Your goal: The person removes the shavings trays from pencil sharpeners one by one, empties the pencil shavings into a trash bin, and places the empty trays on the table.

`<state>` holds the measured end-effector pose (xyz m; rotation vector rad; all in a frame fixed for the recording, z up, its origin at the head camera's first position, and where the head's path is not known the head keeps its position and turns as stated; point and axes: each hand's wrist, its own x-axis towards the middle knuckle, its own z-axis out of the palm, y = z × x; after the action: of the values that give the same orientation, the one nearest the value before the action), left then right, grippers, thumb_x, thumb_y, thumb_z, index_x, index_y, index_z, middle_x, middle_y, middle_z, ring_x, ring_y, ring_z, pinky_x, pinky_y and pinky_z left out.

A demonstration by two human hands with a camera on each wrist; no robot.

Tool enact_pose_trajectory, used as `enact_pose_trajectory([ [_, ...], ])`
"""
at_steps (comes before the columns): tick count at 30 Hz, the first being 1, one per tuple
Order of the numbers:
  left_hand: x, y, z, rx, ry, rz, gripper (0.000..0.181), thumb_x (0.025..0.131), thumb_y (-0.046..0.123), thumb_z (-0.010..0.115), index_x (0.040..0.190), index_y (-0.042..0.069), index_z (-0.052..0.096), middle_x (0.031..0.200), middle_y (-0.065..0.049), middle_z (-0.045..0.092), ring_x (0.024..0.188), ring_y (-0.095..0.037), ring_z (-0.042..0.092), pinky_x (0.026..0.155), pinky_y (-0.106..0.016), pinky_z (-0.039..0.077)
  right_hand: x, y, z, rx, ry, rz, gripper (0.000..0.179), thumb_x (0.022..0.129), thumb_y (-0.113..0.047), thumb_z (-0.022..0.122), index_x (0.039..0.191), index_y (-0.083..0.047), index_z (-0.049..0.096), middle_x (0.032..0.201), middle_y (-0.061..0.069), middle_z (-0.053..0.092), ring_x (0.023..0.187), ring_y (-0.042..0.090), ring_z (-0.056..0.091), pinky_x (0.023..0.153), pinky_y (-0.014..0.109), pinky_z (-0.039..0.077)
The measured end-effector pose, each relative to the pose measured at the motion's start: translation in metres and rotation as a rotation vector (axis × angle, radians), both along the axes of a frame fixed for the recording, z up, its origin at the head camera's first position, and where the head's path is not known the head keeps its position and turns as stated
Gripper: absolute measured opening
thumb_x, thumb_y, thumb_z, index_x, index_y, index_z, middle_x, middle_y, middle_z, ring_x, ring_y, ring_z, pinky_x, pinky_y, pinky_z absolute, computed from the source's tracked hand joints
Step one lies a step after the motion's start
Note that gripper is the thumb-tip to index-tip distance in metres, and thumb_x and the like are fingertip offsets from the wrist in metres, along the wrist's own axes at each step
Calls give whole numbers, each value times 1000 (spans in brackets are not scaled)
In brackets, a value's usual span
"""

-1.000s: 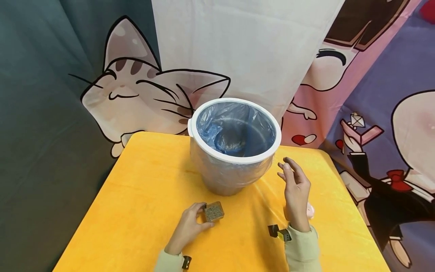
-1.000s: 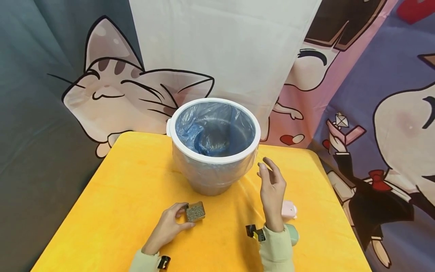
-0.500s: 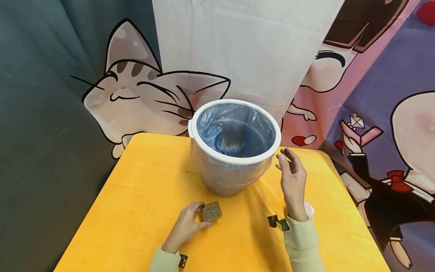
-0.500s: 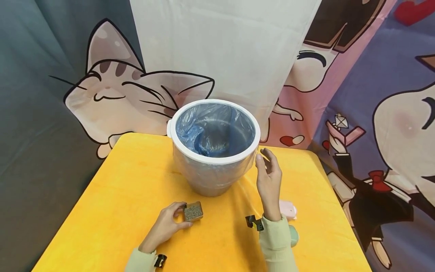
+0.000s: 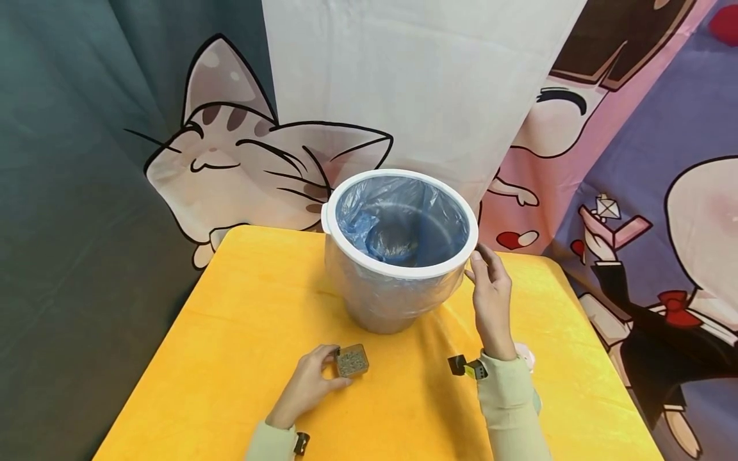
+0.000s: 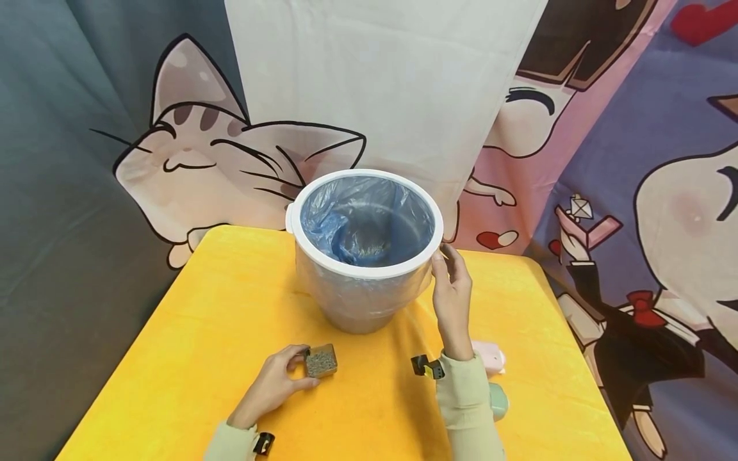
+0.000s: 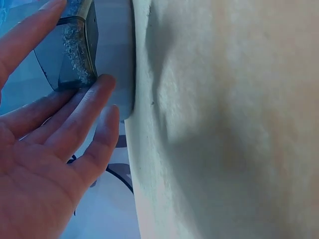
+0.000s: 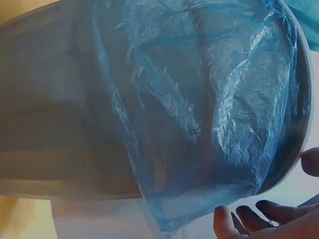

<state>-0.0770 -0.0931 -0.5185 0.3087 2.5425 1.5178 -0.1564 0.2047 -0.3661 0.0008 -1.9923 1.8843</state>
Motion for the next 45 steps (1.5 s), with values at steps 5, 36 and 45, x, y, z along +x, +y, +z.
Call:
enact_pose_trajectory([
  [5,0,-5,-2,27,-26,-11,72,71,24,79,126,-8,46,121,-22,52,107,-33,55,91,-43,47,-3,-1,2,-37,-9,23,45,93,-38,50,131,-13,50,130,5,49,120,17,46,97,40,43],
  [36,4,-28,8,37,-98,71,75,69,36,79,129,3,48,120,-14,55,104,-29,56,85,-39,50,-19,-12,0,-165,13,47,49,94,-36,49,132,-5,48,132,11,49,121,22,47,103,38,36],
  [45,4,-32,13,77,-116,116,75,68,37,79,129,6,48,118,-14,57,101,-29,57,84,-40,51,-19,-17,-5,-167,37,29,45,97,-35,43,130,-5,50,128,13,51,117,23,48,102,42,38],
])
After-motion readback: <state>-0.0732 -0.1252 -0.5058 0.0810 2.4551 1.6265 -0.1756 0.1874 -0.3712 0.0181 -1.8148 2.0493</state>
